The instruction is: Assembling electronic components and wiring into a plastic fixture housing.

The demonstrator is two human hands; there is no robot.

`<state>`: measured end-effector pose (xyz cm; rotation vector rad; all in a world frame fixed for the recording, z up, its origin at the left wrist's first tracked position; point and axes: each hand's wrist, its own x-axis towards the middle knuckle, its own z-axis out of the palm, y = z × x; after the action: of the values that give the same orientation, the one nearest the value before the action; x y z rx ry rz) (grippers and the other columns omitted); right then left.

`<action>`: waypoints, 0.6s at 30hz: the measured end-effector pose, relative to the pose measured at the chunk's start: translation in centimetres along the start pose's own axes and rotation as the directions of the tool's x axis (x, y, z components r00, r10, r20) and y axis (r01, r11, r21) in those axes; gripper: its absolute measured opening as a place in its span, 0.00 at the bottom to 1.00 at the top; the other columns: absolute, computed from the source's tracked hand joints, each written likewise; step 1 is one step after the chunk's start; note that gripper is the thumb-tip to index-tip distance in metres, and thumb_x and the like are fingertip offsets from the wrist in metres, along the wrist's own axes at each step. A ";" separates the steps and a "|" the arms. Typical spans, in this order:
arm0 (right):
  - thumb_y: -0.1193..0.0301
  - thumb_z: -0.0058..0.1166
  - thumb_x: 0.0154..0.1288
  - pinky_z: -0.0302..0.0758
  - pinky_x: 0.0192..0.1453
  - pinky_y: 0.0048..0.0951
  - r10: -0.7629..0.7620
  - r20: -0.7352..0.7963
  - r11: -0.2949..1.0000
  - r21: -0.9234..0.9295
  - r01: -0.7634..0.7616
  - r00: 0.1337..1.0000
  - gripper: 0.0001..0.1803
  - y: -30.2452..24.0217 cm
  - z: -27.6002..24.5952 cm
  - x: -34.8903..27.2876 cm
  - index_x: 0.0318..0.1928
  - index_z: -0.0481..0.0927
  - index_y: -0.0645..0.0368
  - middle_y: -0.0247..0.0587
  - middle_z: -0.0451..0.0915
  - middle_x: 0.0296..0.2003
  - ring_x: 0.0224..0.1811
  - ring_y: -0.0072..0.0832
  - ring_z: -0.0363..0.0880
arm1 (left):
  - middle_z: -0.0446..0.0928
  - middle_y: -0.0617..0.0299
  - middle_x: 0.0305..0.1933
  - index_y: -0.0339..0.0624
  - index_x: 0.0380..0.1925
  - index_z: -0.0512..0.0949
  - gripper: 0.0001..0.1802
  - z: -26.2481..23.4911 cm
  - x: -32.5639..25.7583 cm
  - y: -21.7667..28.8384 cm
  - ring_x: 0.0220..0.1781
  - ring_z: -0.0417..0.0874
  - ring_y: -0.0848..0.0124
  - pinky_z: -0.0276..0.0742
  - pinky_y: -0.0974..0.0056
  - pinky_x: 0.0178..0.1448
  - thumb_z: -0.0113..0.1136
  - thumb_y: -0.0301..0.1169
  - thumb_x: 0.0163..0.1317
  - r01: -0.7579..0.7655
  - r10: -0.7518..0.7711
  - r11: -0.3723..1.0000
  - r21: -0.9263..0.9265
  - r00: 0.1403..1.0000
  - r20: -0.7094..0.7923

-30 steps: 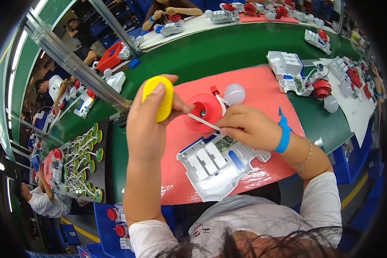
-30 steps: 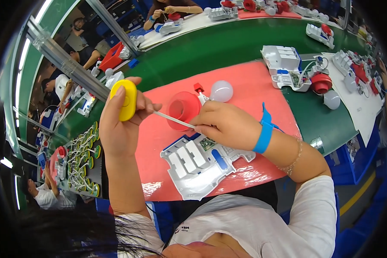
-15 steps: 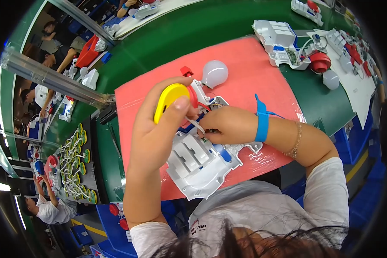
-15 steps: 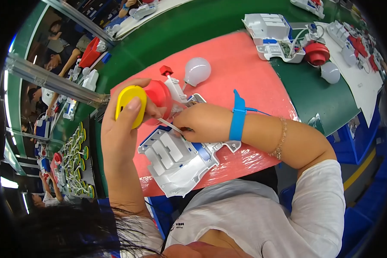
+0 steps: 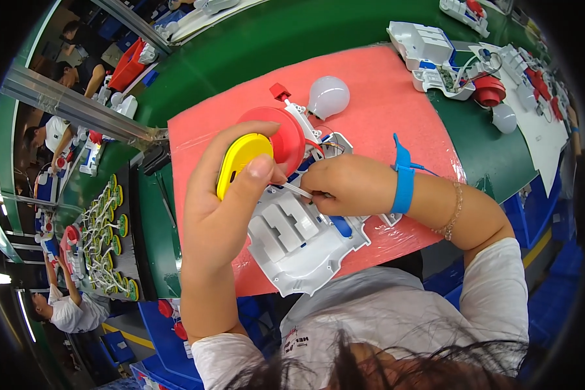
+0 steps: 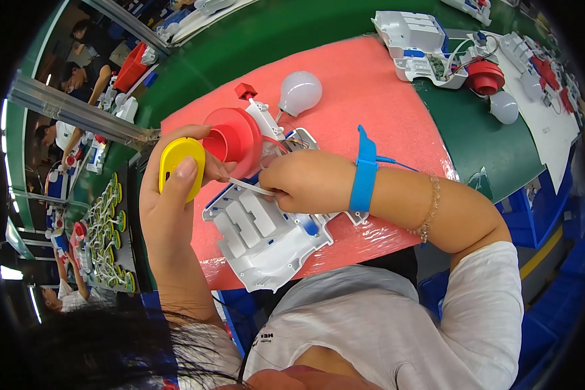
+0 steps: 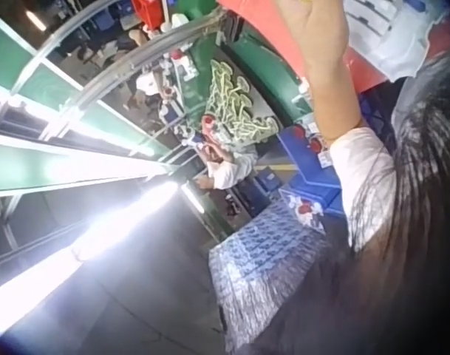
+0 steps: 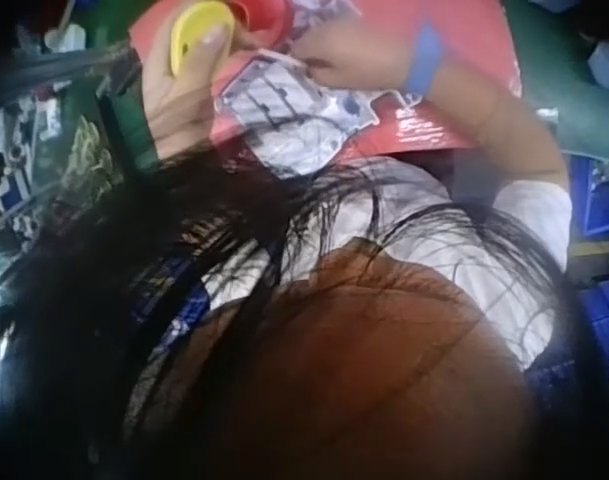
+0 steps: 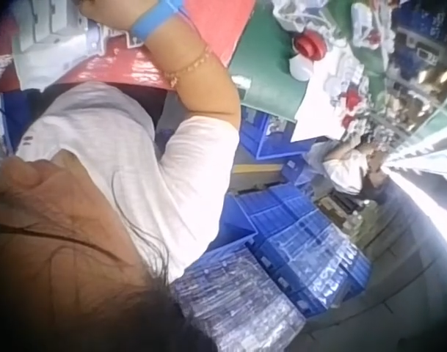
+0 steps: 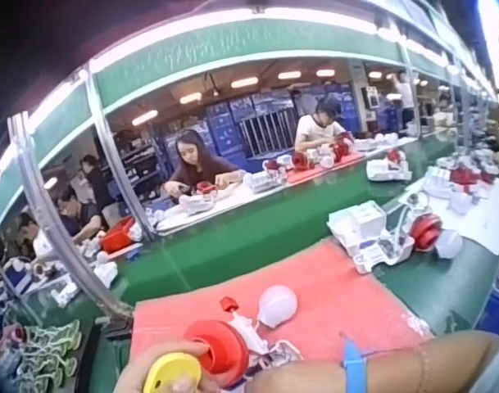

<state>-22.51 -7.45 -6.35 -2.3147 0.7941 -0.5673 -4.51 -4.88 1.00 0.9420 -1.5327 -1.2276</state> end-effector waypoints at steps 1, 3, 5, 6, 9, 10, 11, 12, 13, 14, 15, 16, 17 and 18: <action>0.73 0.48 0.48 0.72 0.35 0.41 0.004 0.004 1.000 -0.006 -0.004 1.000 0.06 0.1 0.0 0.1 0.29 0.76 0.59 0.45 0.75 0.27 0.31 0.42 0.76 | 0.73 0.60 0.30 0.34 0.46 0.71 0.15 -0.1 0.0 -0.2 0.34 0.74 0.75 0.69 0.71 0.41 0.51 0.29 0.60 -0.001 0.001 1.000 -0.004 1.000 0.000; 0.73 0.48 0.48 0.72 0.35 0.41 0.009 0.008 1.000 -0.012 -0.009 1.000 0.06 0.2 0.0 0.2 0.29 0.76 0.59 0.45 0.75 0.27 0.31 0.42 0.76 | 0.73 0.61 0.31 0.34 0.46 0.71 0.15 -0.4 -0.1 -0.5 0.34 0.74 0.76 0.69 0.72 0.40 0.52 0.29 0.59 -0.017 0.017 0.999 -0.028 1.000 0.002; 0.73 0.48 0.50 0.72 0.36 0.41 0.007 0.025 1.000 -0.009 -0.007 1.000 0.06 0.3 0.0 0.2 0.30 0.75 0.59 0.46 0.75 0.28 0.32 0.42 0.76 | 0.72 0.61 0.33 0.34 0.46 0.71 0.15 -0.3 -0.6 -0.6 0.35 0.74 0.77 0.68 0.73 0.40 0.52 0.29 0.59 -0.008 0.008 1.000 -0.004 0.999 -0.035; 0.73 0.48 0.50 0.72 0.36 0.41 0.000 0.025 1.000 -0.007 0.000 1.000 0.06 0.3 0.1 0.3 0.30 0.75 0.59 0.46 0.75 0.28 0.32 0.42 0.76 | 0.72 0.61 0.34 0.35 0.46 0.71 0.15 -0.3 -0.8 -0.6 0.35 0.74 0.78 0.68 0.74 0.41 0.52 0.28 0.59 0.000 0.002 1.000 0.025 0.997 -0.076; 0.71 0.49 0.54 0.72 0.38 0.42 -0.070 0.022 0.990 -0.122 0.072 0.997 0.07 -0.3 0.1 0.3 0.33 0.73 0.59 0.46 0.75 0.30 0.33 0.43 0.76 | 0.72 0.63 0.37 0.37 0.46 0.71 0.14 -0.9 -1.7 -0.5 0.39 0.73 0.79 0.68 0.74 0.43 0.52 0.28 0.59 -0.020 0.027 0.995 0.098 0.997 -0.072; 0.71 0.48 0.54 0.72 0.38 0.41 -0.058 0.048 0.988 -0.140 0.064 0.997 0.07 -0.1 0.3 0.2 0.34 0.73 0.60 0.46 0.75 0.30 0.34 0.43 0.76 | 0.72 0.62 0.37 0.37 0.46 0.71 0.14 -1.0 -1.8 -0.8 0.39 0.74 0.77 0.69 0.73 0.43 0.53 0.28 0.59 -0.036 0.045 0.988 0.147 0.997 -0.063; 0.72 0.48 0.55 0.72 0.38 0.41 -0.048 0.072 0.986 -0.159 0.059 0.996 0.07 0.1 0.4 -0.1 0.34 0.72 0.60 0.46 0.75 0.30 0.34 0.43 0.76 | 0.73 0.61 0.37 0.37 0.46 0.71 0.15 -0.9 -1.7 -1.3 0.39 0.74 0.75 0.69 0.71 0.43 0.53 0.27 0.58 -0.051 0.063 0.979 0.198 0.997 -0.054; 0.73 0.48 0.54 0.72 0.38 0.40 -0.047 0.061 0.987 -0.149 0.055 0.997 0.07 0.4 0.5 0.0 0.34 0.72 0.60 0.46 0.75 0.31 0.34 0.43 0.76 | 0.73 0.58 0.38 0.37 0.46 0.71 0.16 -1.0 -2.0 -1.8 0.38 0.75 0.70 0.69 0.68 0.43 0.55 0.27 0.57 -0.093 0.105 0.954 0.286 0.994 -0.028; 0.74 0.48 0.54 0.72 0.38 0.40 -0.039 0.084 0.985 -0.167 0.053 0.996 0.07 0.2 0.4 0.0 0.34 0.72 0.60 0.46 0.74 0.32 0.34 0.43 0.76 | 0.74 0.55 0.38 0.37 0.46 0.71 0.17 -1.1 -2.4 -2.2 0.38 0.76 0.66 0.70 0.66 0.44 0.56 0.27 0.55 -0.130 0.140 0.919 0.371 0.990 0.001; 0.74 0.48 0.53 0.72 0.38 0.40 -0.032 0.106 0.981 -0.186 0.052 0.994 0.07 -0.1 0.3 0.0 0.34 0.72 0.61 0.46 0.74 0.32 0.34 0.44 0.76 | 0.74 0.56 0.38 0.37 0.45 0.72 0.17 -1.2 -2.8 -2.3 0.38 0.76 0.67 0.70 0.66 0.43 0.56 0.26 0.54 -0.200 0.201 0.861 0.468 0.978 0.050; 0.75 0.48 0.53 0.72 0.38 0.40 -0.048 0.120 0.980 -0.188 0.070 0.992 0.07 -0.4 0.2 0.0 0.34 0.72 0.61 0.46 0.74 0.32 0.35 0.44 0.76 | 0.75 0.58 0.37 0.37 0.45 0.72 0.17 -1.3 -3.2 -2.2 0.38 0.76 0.69 0.71 0.67 0.43 0.56 0.25 0.53 -0.267 0.249 0.790 0.553 0.962 0.108; 0.76 0.48 0.52 0.72 0.38 0.40 -0.046 0.132 0.978 -0.195 0.071 0.990 0.07 -0.3 0.2 -0.2 0.34 0.72 0.61 0.47 0.74 0.32 0.35 0.44 0.76 | 0.74 0.56 0.36 0.37 0.45 0.72 0.17 -1.2 -3.5 -2.5 0.38 0.76 0.66 0.71 0.66 0.43 0.57 0.24 0.52 -0.255 0.218 0.768 0.587 0.967 0.135; 0.76 0.48 0.52 0.72 0.38 0.40 -0.049 0.133 0.982 -0.176 0.072 0.990 0.07 -0.1 0.3 -0.1 0.34 0.71 0.62 0.47 0.74 0.32 0.35 0.44 0.75 | 0.74 0.54 0.36 0.38 0.45 0.72 0.18 -1.3 -4.0 -2.6 0.38 0.75 0.63 0.70 0.65 0.43 0.57 0.23 0.50 -0.245 0.186 0.746 0.619 0.969 0.160; 0.76 0.48 0.52 0.72 0.38 0.40 -0.065 0.132 0.980 -0.176 0.088 0.989 0.07 -0.3 0.3 0.0 0.34 0.71 0.62 0.47 0.74 0.32 0.35 0.44 0.75 | 0.73 0.52 0.36 0.38 0.45 0.72 0.20 -1.4 -4.3 -2.6 0.39 0.74 0.57 0.70 0.62 0.45 0.59 0.24 0.48 -0.241 0.154 0.728 0.641 0.970 0.190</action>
<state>-22.22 -7.11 -6.40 -2.5296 0.7255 -0.3908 -1.97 -1.69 -2.28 1.1139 -2.1774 -0.5747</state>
